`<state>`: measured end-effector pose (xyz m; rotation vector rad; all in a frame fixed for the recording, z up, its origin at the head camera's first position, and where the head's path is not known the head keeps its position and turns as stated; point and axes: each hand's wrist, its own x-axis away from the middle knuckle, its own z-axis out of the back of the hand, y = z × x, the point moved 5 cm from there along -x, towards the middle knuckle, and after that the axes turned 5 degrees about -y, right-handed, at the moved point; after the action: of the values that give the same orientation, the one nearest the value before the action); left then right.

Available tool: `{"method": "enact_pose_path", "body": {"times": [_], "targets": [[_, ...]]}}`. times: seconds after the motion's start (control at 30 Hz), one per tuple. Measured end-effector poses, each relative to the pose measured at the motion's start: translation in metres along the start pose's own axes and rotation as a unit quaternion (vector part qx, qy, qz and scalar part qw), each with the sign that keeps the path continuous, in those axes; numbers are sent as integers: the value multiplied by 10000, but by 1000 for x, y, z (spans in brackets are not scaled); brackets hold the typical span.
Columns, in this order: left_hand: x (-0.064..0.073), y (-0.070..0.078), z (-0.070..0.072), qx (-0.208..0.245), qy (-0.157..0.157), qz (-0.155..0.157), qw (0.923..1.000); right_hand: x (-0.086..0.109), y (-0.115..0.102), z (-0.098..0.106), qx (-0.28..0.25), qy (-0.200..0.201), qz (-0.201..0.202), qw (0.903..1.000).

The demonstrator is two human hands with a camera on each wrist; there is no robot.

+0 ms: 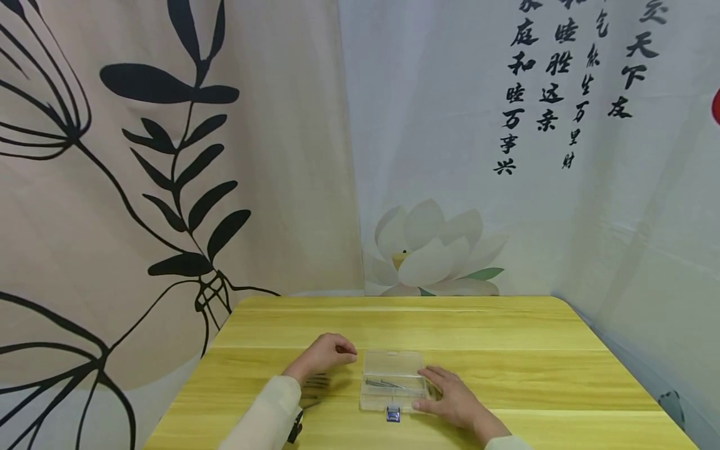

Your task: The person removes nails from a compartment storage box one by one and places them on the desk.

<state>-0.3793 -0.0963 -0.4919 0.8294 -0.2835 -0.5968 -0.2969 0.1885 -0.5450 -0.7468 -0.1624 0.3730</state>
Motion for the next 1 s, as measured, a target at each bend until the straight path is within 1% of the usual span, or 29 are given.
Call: {"method": "enact_pose_path", "body": {"times": [0.17,0.23,0.33,0.5,0.67,0.83,1.0], "targets": [[-6,9,-12,2,5,-128,9999,0,1,-1,-3,1,25,10000],[-7,12,-17,49,-8,-110,9999,0,1,-2,-19,-17,17,10000],[-11,15,-24,97,-7,-125,9999,-1,2,-2,-32,-27,8,10000],[-18,18,-33,180,17,-245,9995,0,2,-1,38,36,16,10000],[-24,21,-43,333,-36,-238,9992,0,1,-1,50,80,-4,10000],[-26,28,-52,458,-104,-289,9985,-1,2,-1,35,59,-29,10000],[-29,29,-59,544,-98,-228,9982,-1,1,-1,-5,44,-65,10000]]}}
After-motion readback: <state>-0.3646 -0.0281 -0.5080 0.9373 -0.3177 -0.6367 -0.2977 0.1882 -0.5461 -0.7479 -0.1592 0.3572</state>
